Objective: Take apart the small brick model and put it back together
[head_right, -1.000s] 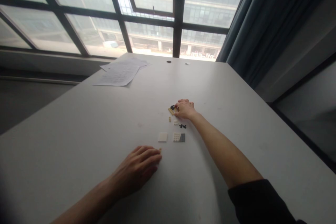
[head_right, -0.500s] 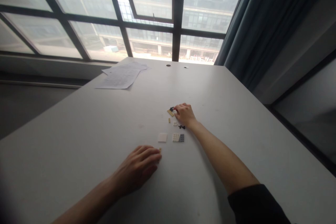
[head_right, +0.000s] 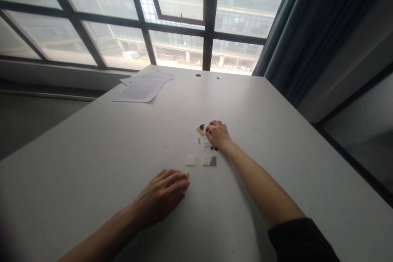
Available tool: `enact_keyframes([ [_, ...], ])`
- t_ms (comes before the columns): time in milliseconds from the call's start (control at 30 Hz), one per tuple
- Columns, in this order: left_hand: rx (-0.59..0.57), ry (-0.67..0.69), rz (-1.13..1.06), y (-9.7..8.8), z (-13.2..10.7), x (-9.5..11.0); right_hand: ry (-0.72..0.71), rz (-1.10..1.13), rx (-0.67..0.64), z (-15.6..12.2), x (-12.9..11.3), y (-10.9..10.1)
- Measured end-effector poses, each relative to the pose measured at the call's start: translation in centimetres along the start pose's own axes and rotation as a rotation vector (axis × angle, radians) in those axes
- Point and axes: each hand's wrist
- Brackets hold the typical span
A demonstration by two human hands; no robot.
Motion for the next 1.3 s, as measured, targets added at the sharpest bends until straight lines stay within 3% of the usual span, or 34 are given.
enact_keyframes([
  [200,0.01,0.006,-0.011,-0.1,-0.1,0.0,0.017,0.061,0.049,0.0,-1.6,0.3],
  [367,0.072,-0.022,-0.054,0.2,-0.3,-0.4,0.023,0.182,0.106,-1.5,-3.4,-1.0],
  [433,0.134,-0.041,-0.068,0.3,-0.3,-0.5,-0.024,0.286,0.113,-3.1,-4.3,-2.0],
  [567,0.286,-0.126,-0.116,0.1,0.0,-0.1,-0.07,0.78,0.056,-8.0,-6.2,-3.5],
  [700,0.388,-0.25,-0.22,-0.1,1.4,0.8,0.023,0.898,-0.075,-12.4,-7.3,-3.2],
  [833,0.428,-0.306,-0.297,0.6,2.6,1.3,0.043,0.942,-0.037,-14.3,-7.6,-2.2],
  [1167,0.477,-0.114,-0.319,1.4,2.2,0.7,0.058,0.951,0.096,-14.9,-8.3,-1.4],
  [1300,0.496,-0.083,-0.326,1.2,2.1,0.6,0.034,0.952,0.078,-15.1,-8.2,-1.4],
])
Point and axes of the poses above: each hand's wrist, its own z-axis towards the middle knuckle, its own y-axis out of the palm, x = y × z, and after that the axes turned 5 degrees about y, right-handed
